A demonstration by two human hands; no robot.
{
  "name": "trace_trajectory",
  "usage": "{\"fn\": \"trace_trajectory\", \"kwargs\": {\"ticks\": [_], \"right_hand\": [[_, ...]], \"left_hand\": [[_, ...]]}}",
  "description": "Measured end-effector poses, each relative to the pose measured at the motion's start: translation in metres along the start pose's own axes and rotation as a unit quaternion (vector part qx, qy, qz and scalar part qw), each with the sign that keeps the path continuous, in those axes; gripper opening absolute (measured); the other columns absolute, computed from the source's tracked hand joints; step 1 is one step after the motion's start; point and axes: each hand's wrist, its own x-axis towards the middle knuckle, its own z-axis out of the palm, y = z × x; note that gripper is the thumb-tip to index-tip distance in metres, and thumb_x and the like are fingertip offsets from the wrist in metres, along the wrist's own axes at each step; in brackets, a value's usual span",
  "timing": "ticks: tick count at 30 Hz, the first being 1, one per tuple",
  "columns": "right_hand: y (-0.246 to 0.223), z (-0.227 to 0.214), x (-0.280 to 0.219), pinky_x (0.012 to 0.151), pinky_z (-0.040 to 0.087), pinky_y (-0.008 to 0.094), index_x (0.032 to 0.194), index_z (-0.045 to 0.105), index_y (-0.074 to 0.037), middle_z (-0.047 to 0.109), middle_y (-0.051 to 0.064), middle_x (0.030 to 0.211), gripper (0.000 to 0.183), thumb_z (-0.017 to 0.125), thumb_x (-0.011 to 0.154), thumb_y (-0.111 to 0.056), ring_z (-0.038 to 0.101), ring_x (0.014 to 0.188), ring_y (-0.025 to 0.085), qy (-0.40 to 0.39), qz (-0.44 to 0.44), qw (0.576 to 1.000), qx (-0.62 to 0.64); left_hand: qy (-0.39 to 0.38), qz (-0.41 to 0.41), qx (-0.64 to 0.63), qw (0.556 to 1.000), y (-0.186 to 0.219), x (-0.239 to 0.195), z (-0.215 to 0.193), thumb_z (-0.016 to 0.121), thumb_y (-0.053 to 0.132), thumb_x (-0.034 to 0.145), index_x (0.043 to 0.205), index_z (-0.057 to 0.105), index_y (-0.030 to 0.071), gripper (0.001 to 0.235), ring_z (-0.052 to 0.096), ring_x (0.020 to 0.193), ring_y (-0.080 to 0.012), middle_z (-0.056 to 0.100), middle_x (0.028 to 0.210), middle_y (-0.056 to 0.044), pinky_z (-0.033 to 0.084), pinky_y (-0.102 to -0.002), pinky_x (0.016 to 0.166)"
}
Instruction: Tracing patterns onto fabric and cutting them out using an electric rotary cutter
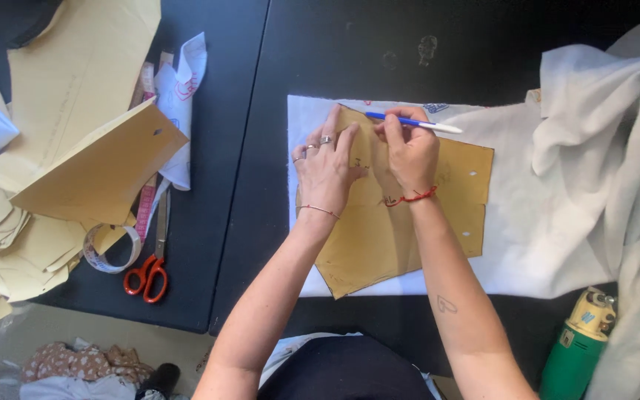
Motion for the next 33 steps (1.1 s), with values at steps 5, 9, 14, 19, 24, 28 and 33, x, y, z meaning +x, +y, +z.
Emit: {"fn": "trace_trajectory", "kwargs": {"ticks": [5, 9, 14, 19, 24, 28, 33], "right_hand": [[0.023, -0.067, -0.018, 0.062, 0.052, 0.020, 0.092, 0.053, -0.005, 0.060, 0.010, 0.073, 0.009, 0.050, 0.086, -0.011, 0.063, 0.072, 0.017, 0.084, 0.114, 0.990, -0.019], [0.038, -0.123, -0.031, 0.064, 0.053, 0.022, 0.095, 0.051, -0.005, 0.059, 0.010, 0.074, 0.009, 0.049, 0.088, -0.010, 0.063, 0.073, 0.017, 0.153, 0.131, 0.979, -0.026], [0.029, -0.139, -0.043, 0.070, 0.053, 0.025, 0.095, 0.050, -0.006, 0.061, 0.011, 0.081, 0.010, 0.050, 0.087, -0.013, 0.064, 0.081, 0.019, 0.203, 0.122, 0.971, 0.013], [0.043, -0.140, -0.059, 0.066, 0.052, 0.031, 0.095, 0.056, -0.001, 0.061, 0.018, 0.084, 0.010, 0.055, 0.088, -0.008, 0.062, 0.080, 0.025, 0.202, 0.016, 0.974, -0.101], [0.036, -0.150, -0.100, 0.062, 0.052, 0.031, 0.097, 0.058, 0.002, 0.060, 0.020, 0.085, 0.011, 0.055, 0.090, -0.006, 0.060, 0.079, 0.028, 0.175, -0.038, 0.970, -0.167], [0.013, -0.154, -0.172, 0.068, 0.049, 0.032, 0.090, 0.064, -0.005, 0.063, 0.012, 0.088, 0.012, 0.064, 0.079, -0.001, 0.061, 0.083, 0.025, 0.182, -0.034, 0.951, -0.246], [0.001, -0.158, -0.220, 0.071, 0.049, 0.032, 0.089, 0.063, -0.005, 0.062, 0.010, 0.090, 0.012, 0.064, 0.077, 0.000, 0.061, 0.084, 0.024, 0.218, -0.013, 0.945, -0.245]], "left_hand": [[-0.025, -0.006, -0.008, 1.000, 0.002, 0.000, -0.005, 0.075, 0.032, 0.062, 0.123, 0.036, 0.024, 0.073, 0.034, 0.118, -0.0213, 0.017, 0.140, -0.001, 0.031, -0.045, 0.089], [-0.026, 0.001, 0.001, 1.000, 0.004, 0.000, -0.002, 0.075, 0.033, 0.061, 0.123, 0.036, 0.025, 0.074, 0.034, 0.117, -0.0207, 0.016, 0.140, -0.001, 0.031, -0.044, 0.088], [0.117, 0.056, 0.102, 0.986, 0.036, -0.012, 0.012, 0.060, 0.017, 0.077, 0.109, 0.050, 0.020, 0.033, 0.033, 0.120, -0.0184, 0.031, 0.135, -0.006, 0.029, -0.037, 0.085], [0.031, 0.209, 0.004, 0.977, 0.116, -0.027, 0.052, 0.064, 0.028, 0.068, 0.109, 0.050, 0.019, 0.044, 0.030, 0.122, -0.0181, 0.037, 0.129, -0.004, 0.019, -0.048, 0.096], [-0.145, 0.219, 0.101, 0.960, 0.147, -0.039, 0.058, 0.078, 0.056, 0.043, 0.133, 0.025, 0.019, 0.111, 0.004, 0.131, -0.0240, 0.007, 0.143, -0.007, 0.010, -0.069, 0.096], [-0.203, 0.198, 0.137, 0.949, 0.150, -0.039, 0.055, 0.078, 0.052, 0.048, 0.137, 0.011, 0.022, 0.116, -0.006, 0.132, -0.0231, -0.005, 0.143, -0.005, 0.007, -0.072, 0.093], [-0.198, 0.212, 0.146, 0.946, 0.147, -0.046, 0.048, 0.076, 0.053, 0.052, 0.137, 0.012, 0.020, 0.112, -0.004, 0.132, -0.0231, -0.003, 0.143, -0.007, 0.010, -0.072, 0.094]]}}
